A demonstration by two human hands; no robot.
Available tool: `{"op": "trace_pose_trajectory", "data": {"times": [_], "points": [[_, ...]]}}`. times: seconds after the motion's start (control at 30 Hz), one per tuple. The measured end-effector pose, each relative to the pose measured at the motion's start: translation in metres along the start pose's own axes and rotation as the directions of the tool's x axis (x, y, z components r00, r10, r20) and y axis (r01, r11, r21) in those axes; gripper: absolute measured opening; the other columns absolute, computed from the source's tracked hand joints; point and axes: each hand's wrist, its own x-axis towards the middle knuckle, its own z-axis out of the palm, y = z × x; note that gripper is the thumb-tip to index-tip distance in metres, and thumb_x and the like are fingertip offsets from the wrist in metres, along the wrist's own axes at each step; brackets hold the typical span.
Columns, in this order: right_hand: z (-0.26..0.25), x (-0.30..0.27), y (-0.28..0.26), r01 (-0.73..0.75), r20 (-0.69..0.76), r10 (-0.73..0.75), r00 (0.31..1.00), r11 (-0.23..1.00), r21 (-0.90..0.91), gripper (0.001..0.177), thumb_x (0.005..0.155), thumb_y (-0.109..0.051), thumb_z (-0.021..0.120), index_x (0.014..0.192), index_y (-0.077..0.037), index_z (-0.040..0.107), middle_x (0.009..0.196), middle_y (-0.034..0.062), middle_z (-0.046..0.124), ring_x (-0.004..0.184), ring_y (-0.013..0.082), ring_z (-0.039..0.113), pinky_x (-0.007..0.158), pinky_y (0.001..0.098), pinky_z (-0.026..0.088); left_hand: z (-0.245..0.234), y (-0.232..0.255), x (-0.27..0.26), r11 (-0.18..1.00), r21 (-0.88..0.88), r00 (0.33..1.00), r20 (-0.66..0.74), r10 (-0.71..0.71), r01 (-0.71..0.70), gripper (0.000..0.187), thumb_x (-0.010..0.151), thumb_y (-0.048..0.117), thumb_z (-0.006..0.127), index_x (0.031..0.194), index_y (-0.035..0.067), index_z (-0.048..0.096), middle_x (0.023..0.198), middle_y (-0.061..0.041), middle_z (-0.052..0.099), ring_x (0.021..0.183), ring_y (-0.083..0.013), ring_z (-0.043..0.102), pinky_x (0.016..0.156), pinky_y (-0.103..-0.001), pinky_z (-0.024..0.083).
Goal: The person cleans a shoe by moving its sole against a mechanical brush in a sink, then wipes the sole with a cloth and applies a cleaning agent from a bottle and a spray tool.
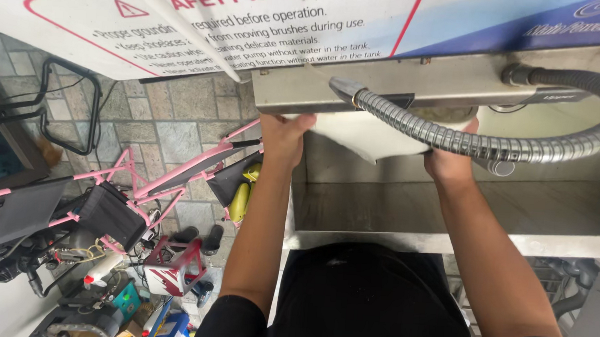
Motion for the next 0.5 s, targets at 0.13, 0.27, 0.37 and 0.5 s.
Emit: {"op": "trace_pose_trajectory", "data": {"times": [0.13,0.27,0.37,0.5], "points": [[0.004,0.002,-0.003,-0.009,0.061,0.002,0.998,0.994,0.107,0.053,0.101,0.007,0.063,0.147,0.005,0.038,0.129,0.0133,0.062,0.115,0.0207,0.068,0.099,0.0331,0.061,-0.005,-0.013,-0.011,0.998,-0.055,0.998,-0.057,0.012,-0.015,0.076,0.074,0.011,0.095,0.138,0.001,0.055,0.129,-0.01,0.066,0.121,-0.0226,0.064,0.109,-0.038,0.051],[0.017,0.018,-0.002,-0.087,-0.065,0.09,0.994,0.995,0.052,0.054,0.096,0.0,0.07,0.139,-0.007,0.038,0.119,0.012,0.062,0.097,0.0213,0.067,0.086,0.0369,0.06,-0.004,-0.013,0.004,0.999,-0.041,0.986,-0.165,-0.023,0.016,0.081,0.071,0.012,0.1,0.135,0.0,0.053,0.126,-0.01,0.064,0.116,-0.0229,0.064,0.103,-0.039,0.05],[0.013,0.012,-0.006,-0.055,-0.012,0.055,0.998,0.998,0.02,0.047,0.098,0.002,0.068,0.139,0.001,0.044,0.122,0.0127,0.064,0.104,0.0231,0.069,0.091,0.0366,0.061,-0.003,-0.012,0.002,0.999,-0.032,0.993,-0.114,-0.011,0.007,0.079,0.072,0.014,0.098,0.136,0.0,0.054,0.126,-0.009,0.065,0.117,-0.0217,0.064,0.105,-0.038,0.05],[0.002,-0.001,-0.003,-0.021,0.046,0.016,0.999,0.994,0.104,0.047,0.101,0.005,0.062,0.144,0.005,0.044,0.129,0.0119,0.065,0.118,0.0231,0.068,0.103,0.0356,0.06,-0.001,-0.006,-0.018,1.0,0.011,0.997,-0.083,0.003,-0.002,0.079,0.071,0.014,0.097,0.136,0.0,0.055,0.127,-0.009,0.066,0.119,-0.0211,0.065,0.107,-0.037,0.051]]}}
